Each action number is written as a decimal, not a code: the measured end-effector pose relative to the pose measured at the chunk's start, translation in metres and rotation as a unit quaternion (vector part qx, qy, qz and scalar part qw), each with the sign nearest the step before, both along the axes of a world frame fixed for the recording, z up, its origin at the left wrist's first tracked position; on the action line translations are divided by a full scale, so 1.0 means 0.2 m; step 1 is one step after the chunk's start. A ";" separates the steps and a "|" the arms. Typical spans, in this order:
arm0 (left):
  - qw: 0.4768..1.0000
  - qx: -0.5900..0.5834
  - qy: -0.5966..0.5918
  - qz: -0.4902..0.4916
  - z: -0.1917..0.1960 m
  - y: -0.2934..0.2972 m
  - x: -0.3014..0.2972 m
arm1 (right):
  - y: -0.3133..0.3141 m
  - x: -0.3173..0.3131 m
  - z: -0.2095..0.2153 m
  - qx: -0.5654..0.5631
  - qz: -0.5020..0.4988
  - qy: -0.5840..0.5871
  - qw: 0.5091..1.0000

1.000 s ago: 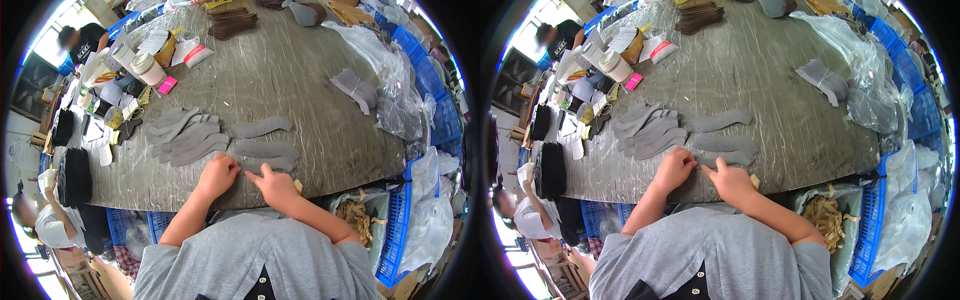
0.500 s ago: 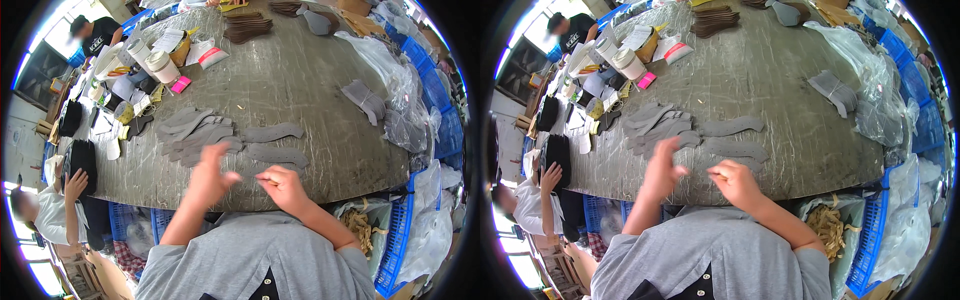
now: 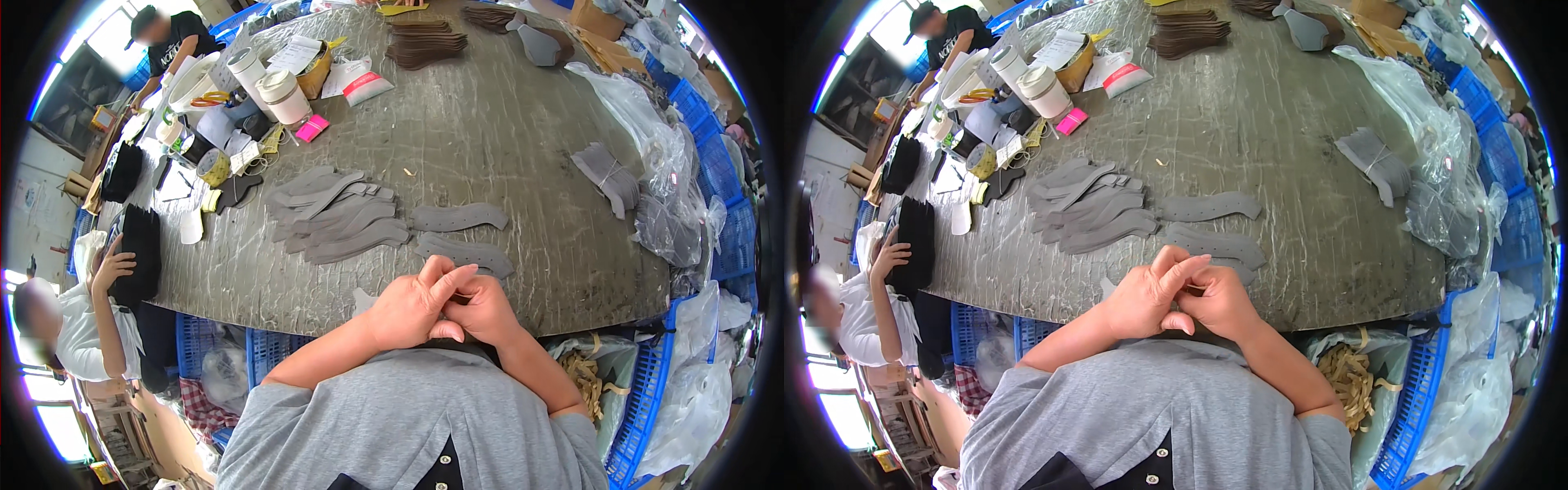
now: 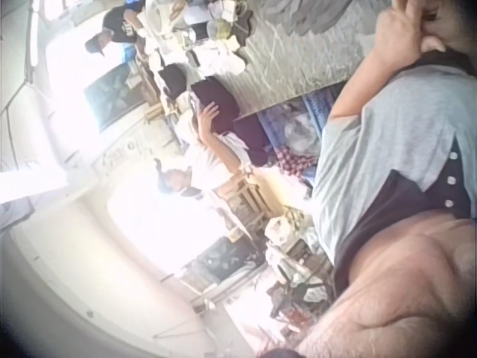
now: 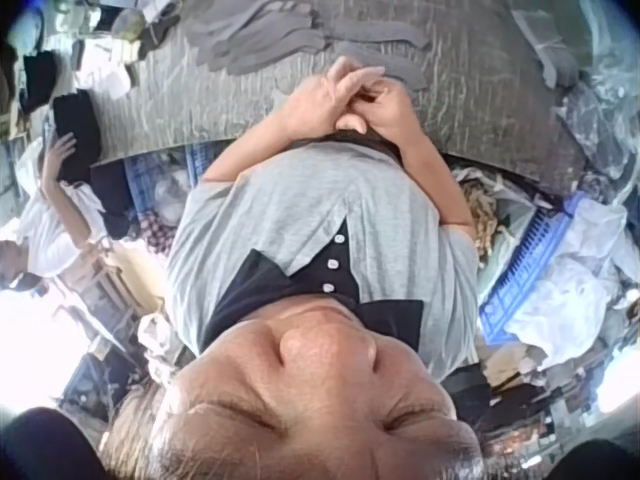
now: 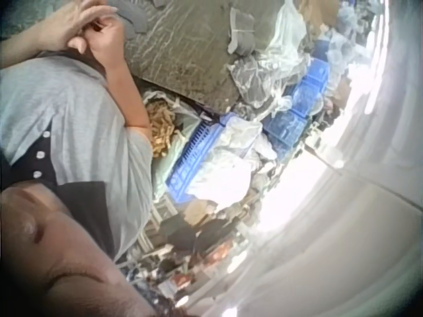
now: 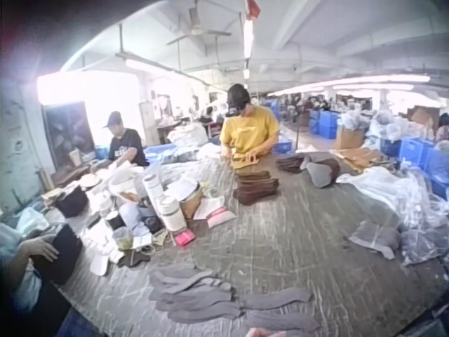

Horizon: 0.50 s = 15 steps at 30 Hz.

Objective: The person inserts small yellow foam pieces into the toe openings of gray shoe components. They handle the parts one at a time, aligning the foam with the holes and pressing it in. The person works at a table with stacks of similar gray parts and blue crates nearby.

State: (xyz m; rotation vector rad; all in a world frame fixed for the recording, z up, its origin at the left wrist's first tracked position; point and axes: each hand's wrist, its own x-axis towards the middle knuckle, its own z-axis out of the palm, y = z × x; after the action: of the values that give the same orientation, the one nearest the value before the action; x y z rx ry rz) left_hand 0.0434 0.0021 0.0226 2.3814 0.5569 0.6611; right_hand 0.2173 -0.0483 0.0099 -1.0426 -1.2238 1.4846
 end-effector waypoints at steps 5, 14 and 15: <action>0.993 -0.076 -0.093 0.000 -0.04 0.02 -0.01 | 0.01 -0.02 0.08 -0.065 0.001 -0.026 0.998; 0.988 -0.100 -0.095 0.072 0.13 0.11 -0.04 | 0.02 0.00 -0.02 -0.101 -0.024 0.190 0.976; 0.992 -0.081 -0.084 0.057 0.16 0.10 -0.03 | 0.02 0.01 -0.02 -0.111 -0.025 0.180 0.977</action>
State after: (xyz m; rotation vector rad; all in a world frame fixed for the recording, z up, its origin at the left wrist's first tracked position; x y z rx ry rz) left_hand 0.0377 0.0229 0.0555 2.1326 0.6505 0.8266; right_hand 0.2200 -0.0439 0.0058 -0.8901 -0.7851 1.7098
